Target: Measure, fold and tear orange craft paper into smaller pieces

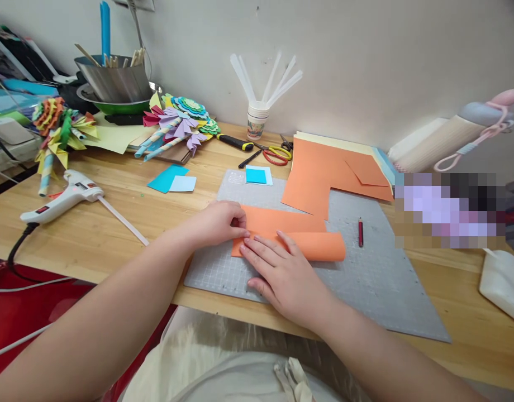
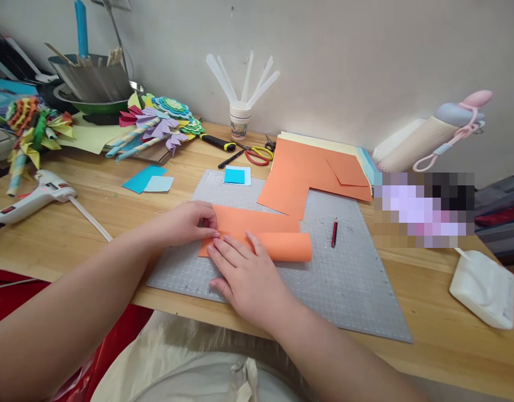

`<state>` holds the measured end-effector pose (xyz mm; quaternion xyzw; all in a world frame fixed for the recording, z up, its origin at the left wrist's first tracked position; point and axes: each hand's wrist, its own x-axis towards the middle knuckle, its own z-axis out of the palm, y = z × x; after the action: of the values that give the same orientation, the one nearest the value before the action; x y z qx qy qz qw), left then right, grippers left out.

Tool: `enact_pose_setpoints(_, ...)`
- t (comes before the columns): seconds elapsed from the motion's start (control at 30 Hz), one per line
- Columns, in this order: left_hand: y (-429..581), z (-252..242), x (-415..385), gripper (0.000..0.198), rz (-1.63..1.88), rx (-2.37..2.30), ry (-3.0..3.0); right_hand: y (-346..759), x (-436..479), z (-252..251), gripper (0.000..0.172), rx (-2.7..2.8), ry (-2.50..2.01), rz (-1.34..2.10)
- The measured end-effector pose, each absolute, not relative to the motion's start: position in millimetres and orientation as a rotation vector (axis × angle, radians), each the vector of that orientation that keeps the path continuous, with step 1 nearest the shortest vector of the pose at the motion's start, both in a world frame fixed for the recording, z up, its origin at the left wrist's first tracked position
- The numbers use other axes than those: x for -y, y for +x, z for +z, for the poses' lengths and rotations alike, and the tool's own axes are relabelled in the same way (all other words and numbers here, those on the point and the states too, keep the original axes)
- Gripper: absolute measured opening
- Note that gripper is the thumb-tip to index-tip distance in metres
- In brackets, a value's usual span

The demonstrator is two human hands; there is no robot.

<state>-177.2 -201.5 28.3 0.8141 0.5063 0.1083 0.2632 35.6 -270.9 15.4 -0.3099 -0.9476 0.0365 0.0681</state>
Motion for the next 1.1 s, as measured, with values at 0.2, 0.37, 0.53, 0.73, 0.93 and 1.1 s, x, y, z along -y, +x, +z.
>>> enact_pose_setpoints(0.2, -180.6, 23.1, 199.3, 0.013, 0.322, -1.351, 2.220, 33.4, 267.6, 12.6, 0.048, 2.847, -0.969, 0.154)
enact_pose_setpoints(0.37, -180.5, 22.3, 200.4, 0.010, 0.342, -1.335, 2.235, 33.2, 267.7, 14.7, 0.043, 2.853, -0.953, 0.189)
enact_pose_setpoints(0.53, -180.0, 26.5, 202.6, 0.009, 0.346, -1.324, 2.232, 33.0, 270.6, 16.2, 0.045, 2.885, -0.914, 0.227)
enact_pose_setpoints(0.73, -179.9, 25.2, 201.7, 0.010, 0.347, -1.322, 2.230, 31.3, 270.6, 15.2, 0.046, 2.888, -0.945, 0.264)
enact_pose_setpoints(0.93, -181.1, 22.3, 200.3, 0.010, 0.353, -1.309, 2.230, 29.9, 271.4, 14.1, 0.045, 2.878, -0.955, 0.259)
enact_pose_setpoints(1.1, -184.3, 25.7, 201.1, 0.006, 0.364, -1.327, 2.211, 30.1, 271.4, 15.5, 0.044, 2.875, -0.957, 0.243)
